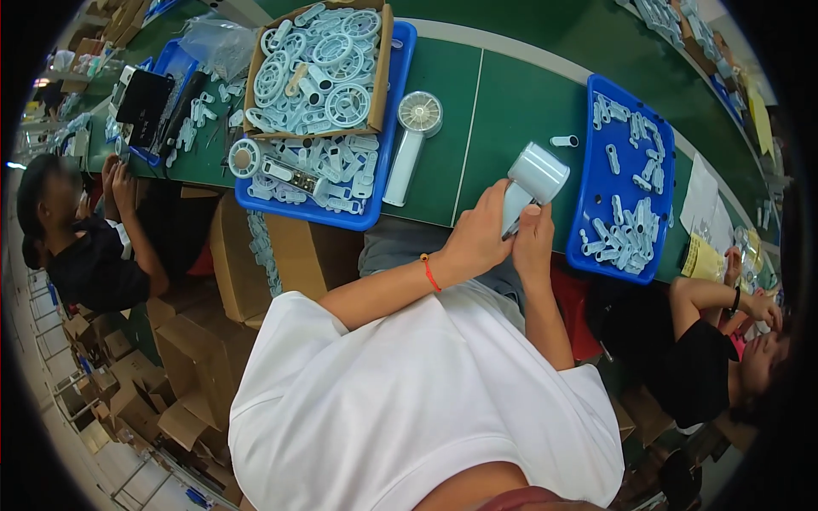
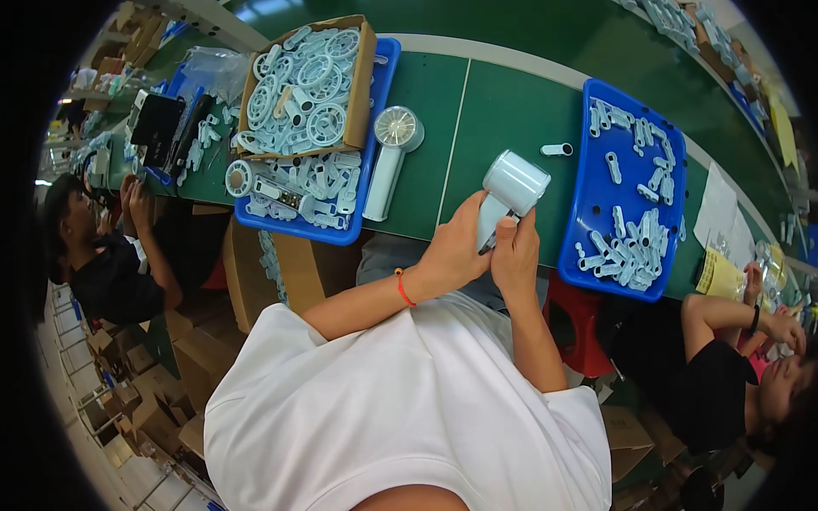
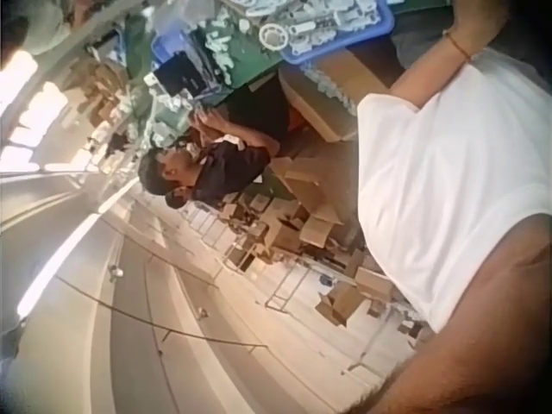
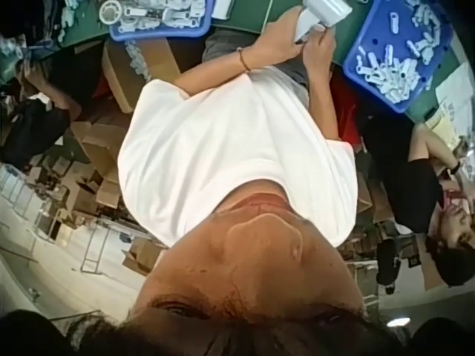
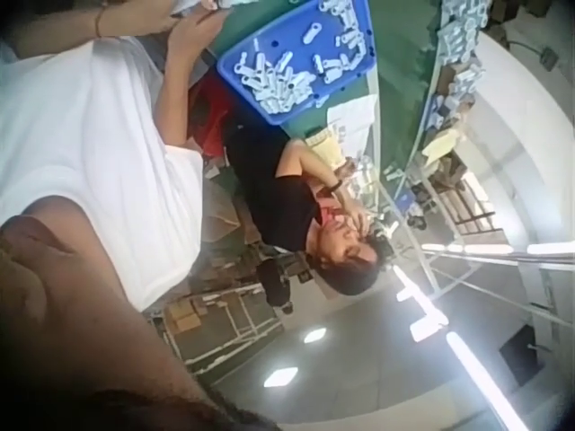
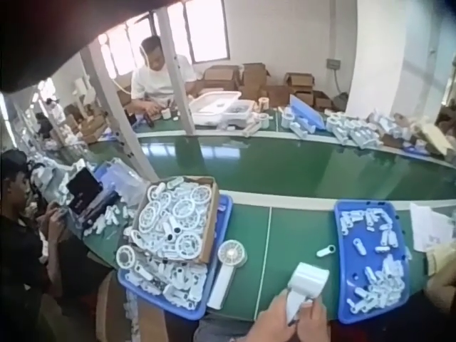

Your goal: Assembling the outer casings and internal components of small handheld electric fans.

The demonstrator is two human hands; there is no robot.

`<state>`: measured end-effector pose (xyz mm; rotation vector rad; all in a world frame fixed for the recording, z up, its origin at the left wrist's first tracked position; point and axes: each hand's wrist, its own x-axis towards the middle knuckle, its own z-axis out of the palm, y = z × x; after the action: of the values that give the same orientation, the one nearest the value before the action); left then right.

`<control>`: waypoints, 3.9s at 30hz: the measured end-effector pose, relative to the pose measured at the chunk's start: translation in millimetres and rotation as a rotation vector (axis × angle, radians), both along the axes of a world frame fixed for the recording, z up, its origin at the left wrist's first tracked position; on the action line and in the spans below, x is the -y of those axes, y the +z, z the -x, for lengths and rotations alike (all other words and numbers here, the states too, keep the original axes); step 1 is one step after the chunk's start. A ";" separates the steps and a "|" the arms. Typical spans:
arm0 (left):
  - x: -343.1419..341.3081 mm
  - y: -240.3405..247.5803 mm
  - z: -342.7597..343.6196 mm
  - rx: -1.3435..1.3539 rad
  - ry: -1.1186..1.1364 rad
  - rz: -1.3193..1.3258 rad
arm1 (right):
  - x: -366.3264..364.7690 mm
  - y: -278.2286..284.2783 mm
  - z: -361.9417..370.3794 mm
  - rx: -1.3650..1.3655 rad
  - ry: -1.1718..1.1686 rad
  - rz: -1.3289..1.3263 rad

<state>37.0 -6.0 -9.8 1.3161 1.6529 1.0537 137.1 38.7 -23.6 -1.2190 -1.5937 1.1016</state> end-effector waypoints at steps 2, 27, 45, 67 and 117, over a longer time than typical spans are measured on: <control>-0.4 1.1 3.7 0.069 0.008 -0.013 | -2.9 1.2 -2.0 -0.003 0.062 0.070; -1.4 -7.8 26.9 0.134 0.346 -0.024 | -45.4 8.7 -17.3 -0.266 -0.106 -0.007; 2.7 -16.4 45.4 0.754 0.069 0.146 | -28.7 48.4 -27.7 0.624 0.459 -0.264; 13.2 -18.7 34.1 0.248 -0.044 -0.045 | -9.8 35.8 -10.2 -0.186 0.250 0.519; 123.3 54.8 77.8 0.622 -0.351 0.018 | 48.5 17.2 243.6 0.554 0.863 -0.745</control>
<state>-40.8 -129.3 45.0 1.0659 0.9297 1.0820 -106.4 -9.7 -6.4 -0.2991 -2.7578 0.4952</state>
